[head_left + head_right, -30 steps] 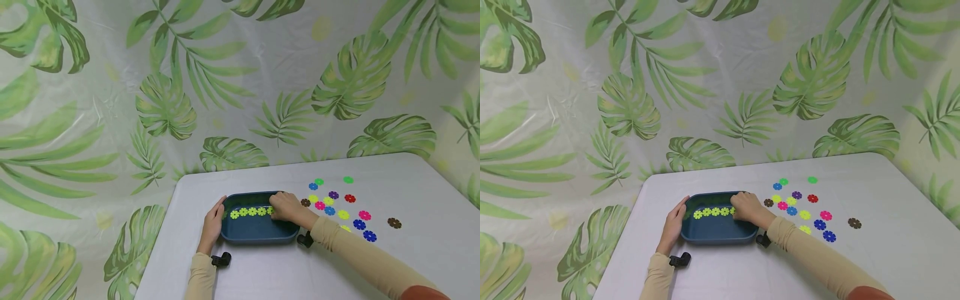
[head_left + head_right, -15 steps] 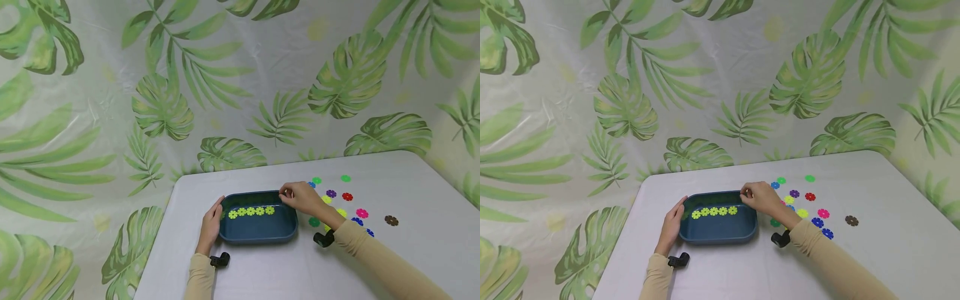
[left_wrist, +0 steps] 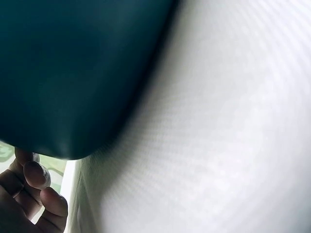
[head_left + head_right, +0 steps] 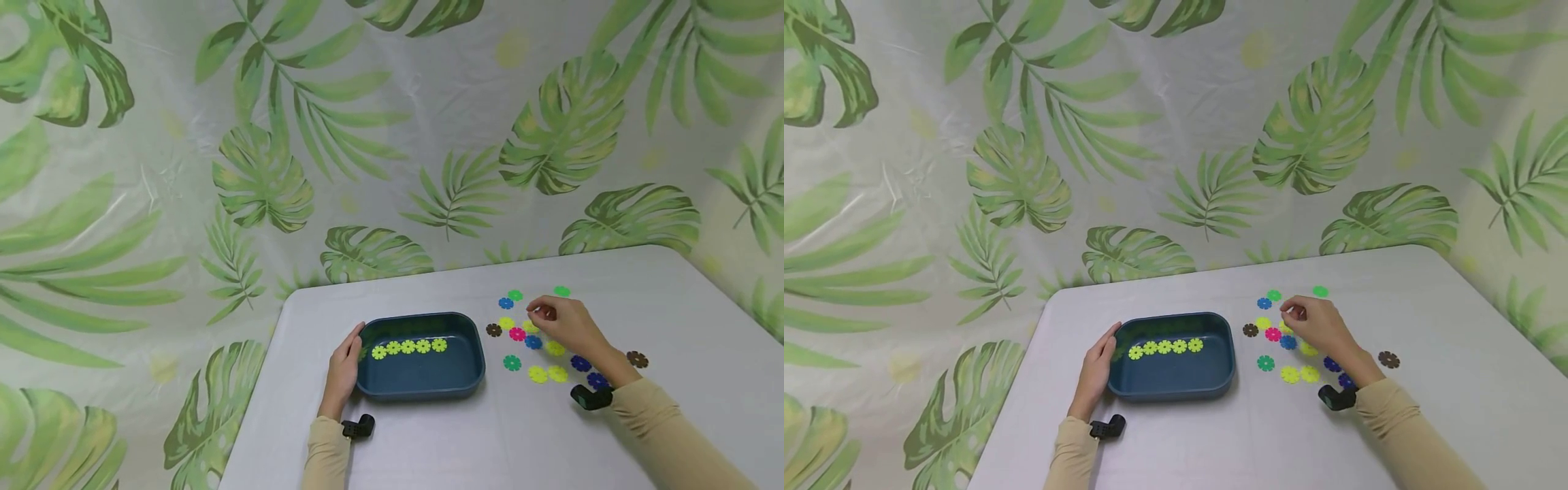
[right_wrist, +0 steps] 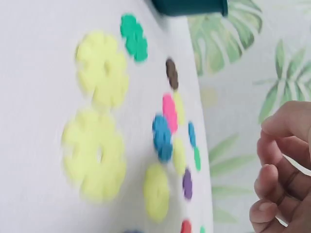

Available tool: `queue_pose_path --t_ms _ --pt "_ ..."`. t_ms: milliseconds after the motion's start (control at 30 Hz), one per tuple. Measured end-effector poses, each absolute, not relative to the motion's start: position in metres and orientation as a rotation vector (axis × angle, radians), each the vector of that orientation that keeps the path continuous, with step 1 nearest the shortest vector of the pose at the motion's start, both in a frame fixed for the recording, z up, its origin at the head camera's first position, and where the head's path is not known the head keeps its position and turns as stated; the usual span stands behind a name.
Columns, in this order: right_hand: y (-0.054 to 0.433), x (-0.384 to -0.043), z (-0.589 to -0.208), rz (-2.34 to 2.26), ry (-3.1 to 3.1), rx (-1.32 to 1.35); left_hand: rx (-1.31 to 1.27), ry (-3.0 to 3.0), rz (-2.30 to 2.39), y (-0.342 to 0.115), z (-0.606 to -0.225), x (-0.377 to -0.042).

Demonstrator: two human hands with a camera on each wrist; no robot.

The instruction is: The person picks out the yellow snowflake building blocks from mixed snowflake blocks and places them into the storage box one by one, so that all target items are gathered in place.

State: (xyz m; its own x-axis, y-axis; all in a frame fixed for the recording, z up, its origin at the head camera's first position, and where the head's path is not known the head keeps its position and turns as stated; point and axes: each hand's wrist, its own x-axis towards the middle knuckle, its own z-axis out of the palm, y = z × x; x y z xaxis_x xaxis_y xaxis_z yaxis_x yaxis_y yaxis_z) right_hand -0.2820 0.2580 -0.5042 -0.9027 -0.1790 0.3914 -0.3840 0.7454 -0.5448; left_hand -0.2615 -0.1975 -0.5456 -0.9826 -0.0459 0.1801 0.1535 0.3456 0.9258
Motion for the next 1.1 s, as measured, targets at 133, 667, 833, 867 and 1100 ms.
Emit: queue_pose_path --t_ms 133,667,833,867,1100 --pt "0.283 -0.275 -0.512 0.912 -2.722 0.356 -0.083 -2.44 -1.685 -0.197 -0.545 -0.261" --pt "0.314 -0.253 -0.539 0.803 -2.928 0.374 -0.089 -2.421 -1.718 -0.196 -0.544 -0.262" --pt "0.314 -0.252 -0.539 0.777 -2.935 0.403 -0.104 -2.413 -1.732 -0.196 -0.545 -0.262" --pt "0.314 -0.252 -0.539 0.775 -2.938 0.406 -0.105 -2.416 -1.728 -0.196 -0.545 -0.262" --pt "0.314 -0.254 -0.541 0.78 -2.937 0.395 -0.1 -2.433 -1.69 -0.197 -0.545 -0.261"
